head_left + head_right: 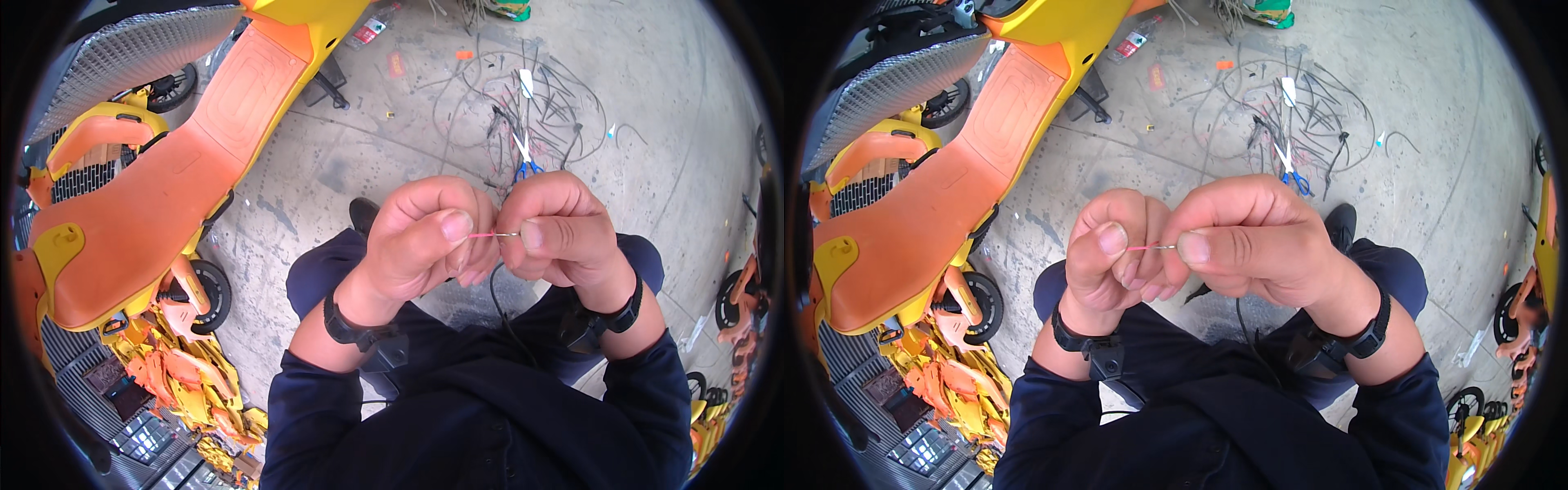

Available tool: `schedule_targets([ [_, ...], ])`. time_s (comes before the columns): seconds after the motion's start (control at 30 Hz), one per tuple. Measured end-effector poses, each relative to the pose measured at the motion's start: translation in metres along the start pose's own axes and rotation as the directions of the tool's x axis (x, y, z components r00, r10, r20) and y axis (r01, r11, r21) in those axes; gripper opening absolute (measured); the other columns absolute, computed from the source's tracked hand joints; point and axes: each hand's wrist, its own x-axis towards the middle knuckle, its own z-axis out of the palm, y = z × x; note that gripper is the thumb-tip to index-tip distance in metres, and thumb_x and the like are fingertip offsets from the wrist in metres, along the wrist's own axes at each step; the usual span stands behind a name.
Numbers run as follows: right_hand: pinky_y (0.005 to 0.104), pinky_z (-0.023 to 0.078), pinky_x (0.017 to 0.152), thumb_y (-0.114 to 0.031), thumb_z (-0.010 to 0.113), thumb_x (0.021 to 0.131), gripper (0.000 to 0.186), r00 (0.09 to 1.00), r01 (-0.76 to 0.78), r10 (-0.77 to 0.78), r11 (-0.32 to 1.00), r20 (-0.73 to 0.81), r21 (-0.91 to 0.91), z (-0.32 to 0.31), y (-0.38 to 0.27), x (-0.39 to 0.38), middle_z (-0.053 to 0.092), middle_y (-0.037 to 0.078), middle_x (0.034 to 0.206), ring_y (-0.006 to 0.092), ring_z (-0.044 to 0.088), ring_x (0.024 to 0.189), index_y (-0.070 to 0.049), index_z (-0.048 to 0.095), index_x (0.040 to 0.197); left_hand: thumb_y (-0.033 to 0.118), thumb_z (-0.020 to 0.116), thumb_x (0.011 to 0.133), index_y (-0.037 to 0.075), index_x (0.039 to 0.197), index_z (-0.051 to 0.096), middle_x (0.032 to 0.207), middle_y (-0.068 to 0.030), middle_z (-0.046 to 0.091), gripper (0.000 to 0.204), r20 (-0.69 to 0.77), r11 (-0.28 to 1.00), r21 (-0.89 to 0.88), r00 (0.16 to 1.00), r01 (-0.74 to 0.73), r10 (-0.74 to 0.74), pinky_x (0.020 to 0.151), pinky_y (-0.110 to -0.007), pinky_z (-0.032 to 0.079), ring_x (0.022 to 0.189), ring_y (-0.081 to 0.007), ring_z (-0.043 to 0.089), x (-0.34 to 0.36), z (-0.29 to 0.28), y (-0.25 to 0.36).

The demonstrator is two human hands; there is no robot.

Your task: The person manipulates and connects colored wires from a wiring bundle by hand while sitting in a workspace.

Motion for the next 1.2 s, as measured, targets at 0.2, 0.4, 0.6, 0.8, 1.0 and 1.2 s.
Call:
schedule_targets([
  [0.2,0.0218,0.032,0.045,-0.008,0.055,0.094,0.015,0.999,-0.026,0.026,1.0,0.026,0.006,-0.003,-0.004,0.0,0.064,0.009,0.078,0.0063,0.043,0.052,0.006,0.063,0.096,0.015,0.047,0.096,0.003,0.072,0.049,0.065,-0.006,0.05,0.027,-0.04,1.0,0.01,0.999,0.006,-0.006,0.053,-0.028,0.043,0.054,-0.0159,0.048,0.0,0.005,0.001],
  [0.4,0.0241,0.045,0.069,-0.006,0.054,0.095,0.013,0.958,0.207,-0.286,0.669,0.01,-0.714,-0.001,-0.005,0.005,0.065,0.005,0.082,0.0111,0.058,0.077,0.001,0.064,0.094,0.021,0.055,0.093,0.001,0.083,0.054,0.07,-0.0049,0.052,0.022,-0.045,0.547,0.829,0.961,-0.117,0.274,0.056,-0.026,0.042,0.059,-0.015,0.05,-0.002,-0.005,0.005],
  [0.6,0.0275,0.043,0.064,-0.003,0.058,0.09,0.007,0.937,0.3,-0.289,0.389,0.194,-0.871,-0.007,-0.013,0.008,0.061,0.008,0.078,0.0172,0.056,0.07,0.0,0.063,0.091,0.02,0.064,0.087,0.003,0.082,0.055,0.071,-0.0072,0.051,0.02,0.157,0.13,0.969,0.931,-0.21,0.329,0.054,-0.026,0.041,0.06,-0.0174,0.05,0.005,-0.002,0.007],
  [0.8,0.0291,0.043,0.065,-0.001,0.057,0.087,0.006,0.969,0.17,-0.225,0.309,0.102,-0.936,-0.006,-0.018,0.009,0.061,0.008,0.076,0.0192,0.056,0.069,0.0,0.063,0.087,0.014,0.062,0.088,0.004,0.08,0.056,0.068,-0.0084,0.049,0.015,0.104,0.09,0.988,0.966,-0.129,0.237,0.052,-0.03,0.04,0.058,-0.0229,0.049,0.002,-0.009,0.009],
  [1.0,0.0279,0.045,0.068,-0.005,0.06,0.089,0.007,0.983,0.113,-0.173,0.337,0.057,-0.935,-0.009,-0.026,0.005,0.063,0.007,0.08,0.0151,0.057,0.072,0.001,0.063,0.087,0.009,0.06,0.088,0.004,0.081,0.057,0.068,-0.0078,0.05,0.009,0.063,0.133,0.987,0.98,-0.089,0.186,0.052,-0.031,0.04,0.057,-0.0233,0.048,0.003,-0.008,0.012],
  [1.2,0.0227,0.04,0.059,-0.019,0.058,0.096,0.02,0.97,-0.232,0.073,0.581,-0.234,-0.78,-0.001,-0.024,0.005,0.052,-0.002,0.07,0.0057,0.049,0.065,-0.001,0.06,0.087,0.006,0.061,0.086,0.004,0.08,0.058,0.068,-0.0071,0.051,0.007,0.039,0.169,0.984,0.993,-0.057,0.11,0.052,-0.03,0.039,0.057,-0.02,0.049,0.002,-0.009,0.013],
])
